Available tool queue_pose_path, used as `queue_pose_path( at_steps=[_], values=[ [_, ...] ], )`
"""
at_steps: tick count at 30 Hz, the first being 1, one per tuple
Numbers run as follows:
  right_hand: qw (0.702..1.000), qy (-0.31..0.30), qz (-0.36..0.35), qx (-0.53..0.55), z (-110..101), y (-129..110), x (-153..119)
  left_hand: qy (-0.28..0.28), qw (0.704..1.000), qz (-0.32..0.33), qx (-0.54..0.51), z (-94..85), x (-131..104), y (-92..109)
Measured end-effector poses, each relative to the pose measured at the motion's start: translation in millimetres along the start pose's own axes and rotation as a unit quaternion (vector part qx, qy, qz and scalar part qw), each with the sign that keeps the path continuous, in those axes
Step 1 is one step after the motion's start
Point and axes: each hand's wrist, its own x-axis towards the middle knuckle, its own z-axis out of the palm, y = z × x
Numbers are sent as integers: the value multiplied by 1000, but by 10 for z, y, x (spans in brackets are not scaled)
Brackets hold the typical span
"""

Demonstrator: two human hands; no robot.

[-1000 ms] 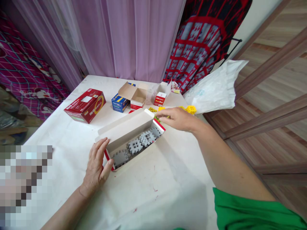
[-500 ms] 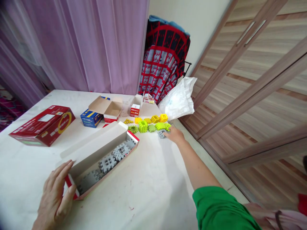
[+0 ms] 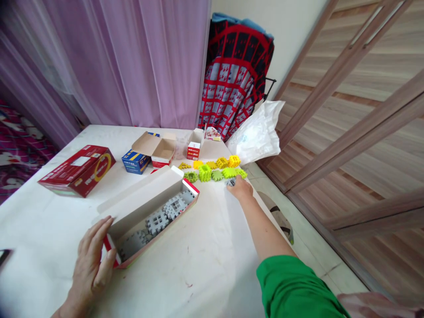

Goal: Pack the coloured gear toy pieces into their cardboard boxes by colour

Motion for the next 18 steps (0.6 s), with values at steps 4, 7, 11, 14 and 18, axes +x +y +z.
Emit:
queue_pose_path(
  at_steps=[4, 7, 11, 14, 18],
  values=[
    [1000, -6, -13, -23, 54, 38, 12, -9, 1000, -13, 4, -14, -17, 34],
    [999, -6, -23, -36, 93, 77, 14, -14, 1000, -18, 7, -23, -30, 45],
    [999, -8, -26, -40, 103, 88, -4, -27, 999, -21, 11, -39, -40, 54],
    [999, -5, -19, -47, 98, 34, -19, -25, 999, -17, 9, -45, -46, 62],
    [999, -3, -6, -53, 72, -34, -20, -29, 999, -24, 10, -41, -55, 65]
  ],
)
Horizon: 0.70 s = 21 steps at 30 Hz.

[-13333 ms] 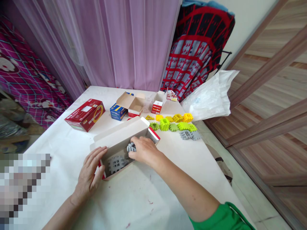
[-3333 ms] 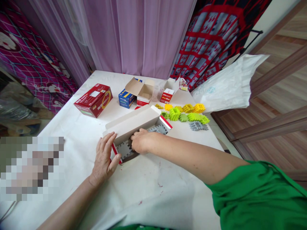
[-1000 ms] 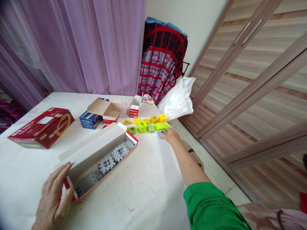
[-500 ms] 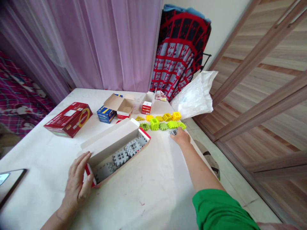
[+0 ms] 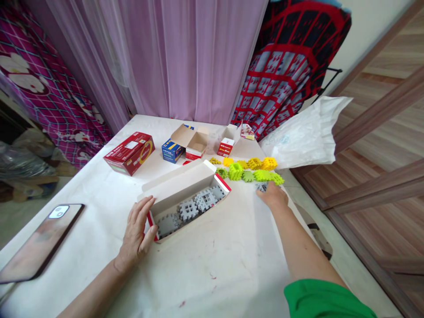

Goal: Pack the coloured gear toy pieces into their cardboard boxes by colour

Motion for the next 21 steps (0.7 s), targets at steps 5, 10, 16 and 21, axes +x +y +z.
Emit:
queue_pose_path(
  at_steps=[5, 10, 16, 21],
  values=[
    [995, -12, 14, 101, -201, 64, -80, 2, 1000, 8, -5, -1, 8, 15],
    [952, 15, -78, 295, -586, -199, -584, 11, 1000, 2, -14, 2, 23, 52],
    [878, -100, -347, 314, -947, -1152, -1522, 7, 1000, -9, -24, 2, 18, 72],
    [887, -116, -412, 176, -950, -1704, -1975, 8, 1000, -13, -16, 13, -7, 63]
  ],
)
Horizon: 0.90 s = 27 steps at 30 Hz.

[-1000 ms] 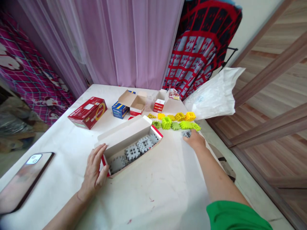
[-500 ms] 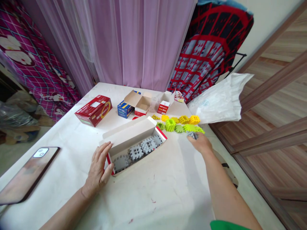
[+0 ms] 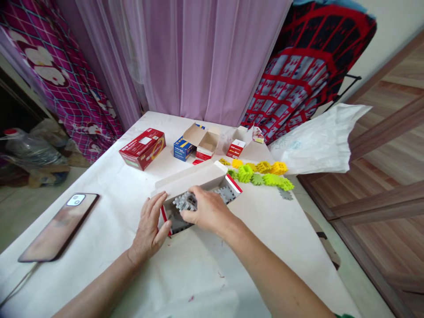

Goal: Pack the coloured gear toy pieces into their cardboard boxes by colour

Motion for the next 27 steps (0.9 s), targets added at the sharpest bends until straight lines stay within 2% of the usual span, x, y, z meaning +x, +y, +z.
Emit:
queue_pose_path(
  at_steps=[6, 16, 20, 22, 25, 27],
  values=[
    [991, -35, -10, -128, 239, -189, 5, -4, 1000, 7, -1, 13, -16, -25],
    [985, -67, 10, -160, 207, -307, -69, -11, 1000, 7, -9, -22, -1, -1],
    [988, -51, 6, -143, 193, -284, -85, -16, 1000, 3, -3, -19, -8, -7],
    [990, -24, 10, -141, 126, -221, -91, -14, 1000, 2, -3, -15, -13, -13],
    [983, 32, 33, -178, -16, -61, -85, -13, 1000, 7, -7, -12, -17, -19],
    [973, 46, 52, -220, -77, 50, -71, -16, 1000, 6, -9, -12, -18, -21]
  ],
)
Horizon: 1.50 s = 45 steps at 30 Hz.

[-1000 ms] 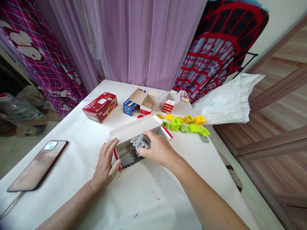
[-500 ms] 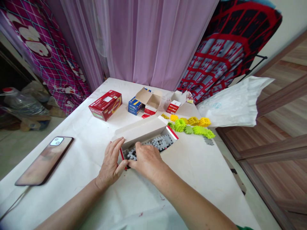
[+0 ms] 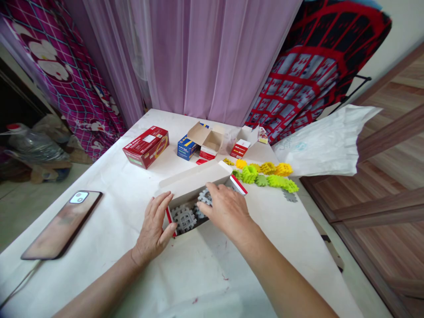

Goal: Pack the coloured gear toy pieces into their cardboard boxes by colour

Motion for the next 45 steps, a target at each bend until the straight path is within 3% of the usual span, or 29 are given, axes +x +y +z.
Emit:
queue_pose_path(
  at_steps=[3, 8, 14, 17, 23, 30, 37, 42, 45],
  values=[
    [999, -1, 7, -44, 60, 69, 27, -5, 1000, -1, 0, 2, 0, -2],
    [998, 9, 6, -57, 169, -48, 7, -2, 1000, -2, -1, 6, 4, 1],
    [999, -8, 5, -53, 95, -52, -96, -4, 1000, -5, -2, 3, 11, 0],
    [998, -37, -45, -30, 42, 63, -71, -3, 1000, -1, -3, -2, 13, 4],
    [969, -99, -228, -11, -4, 229, 197, -4, 1000, 1, -4, -14, 20, 13],
    [949, -90, -284, -99, 63, 166, 348, 0, 1000, 7, -4, -17, 27, 13],
    [956, -111, -256, -87, -4, 128, 308, -6, 1000, 5, -2, -19, 21, 9],
    [924, -115, -364, 7, 0, -122, 312, 0, 1000, 9, 0, -10, 25, 5],
    [914, -120, -388, 12, 89, -279, 345, 4, 1000, 9, 2, -10, 31, 6]
  ],
)
